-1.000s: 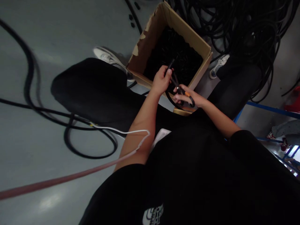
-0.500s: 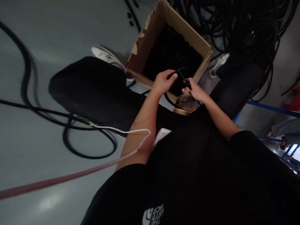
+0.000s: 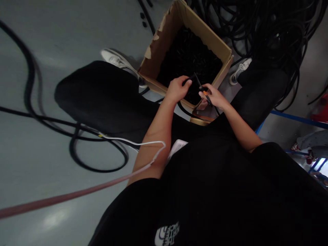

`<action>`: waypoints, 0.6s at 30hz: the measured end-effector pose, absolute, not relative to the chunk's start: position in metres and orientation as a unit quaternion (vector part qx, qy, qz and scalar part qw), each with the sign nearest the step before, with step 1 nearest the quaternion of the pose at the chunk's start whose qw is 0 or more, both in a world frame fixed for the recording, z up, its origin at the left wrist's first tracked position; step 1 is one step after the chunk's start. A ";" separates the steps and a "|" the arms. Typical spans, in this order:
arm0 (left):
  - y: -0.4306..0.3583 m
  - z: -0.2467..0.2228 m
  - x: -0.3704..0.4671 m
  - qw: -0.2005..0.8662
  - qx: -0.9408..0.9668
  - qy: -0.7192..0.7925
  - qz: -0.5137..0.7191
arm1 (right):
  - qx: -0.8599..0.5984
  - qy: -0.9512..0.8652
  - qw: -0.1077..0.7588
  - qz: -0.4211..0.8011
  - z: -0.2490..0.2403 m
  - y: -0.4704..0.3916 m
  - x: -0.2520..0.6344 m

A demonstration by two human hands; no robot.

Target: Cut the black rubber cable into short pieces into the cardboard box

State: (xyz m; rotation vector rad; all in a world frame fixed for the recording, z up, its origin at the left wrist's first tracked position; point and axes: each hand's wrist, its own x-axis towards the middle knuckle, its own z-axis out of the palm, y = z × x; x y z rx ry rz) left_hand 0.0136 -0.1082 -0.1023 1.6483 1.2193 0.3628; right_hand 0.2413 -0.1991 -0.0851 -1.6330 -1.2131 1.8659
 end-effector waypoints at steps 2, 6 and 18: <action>-0.108 -0.106 0.013 0.506 0.682 0.509 0.141 | -0.594 -0.433 0.198 0.648 -0.086 -0.200 0.243; -0.108 -0.100 0.015 0.522 0.686 0.490 0.129 | -0.630 -0.434 0.187 0.617 -0.090 -0.199 0.246; -0.104 -0.101 0.008 0.588 0.703 0.393 0.069 | -0.630 -0.447 0.208 0.600 -0.066 -0.194 0.245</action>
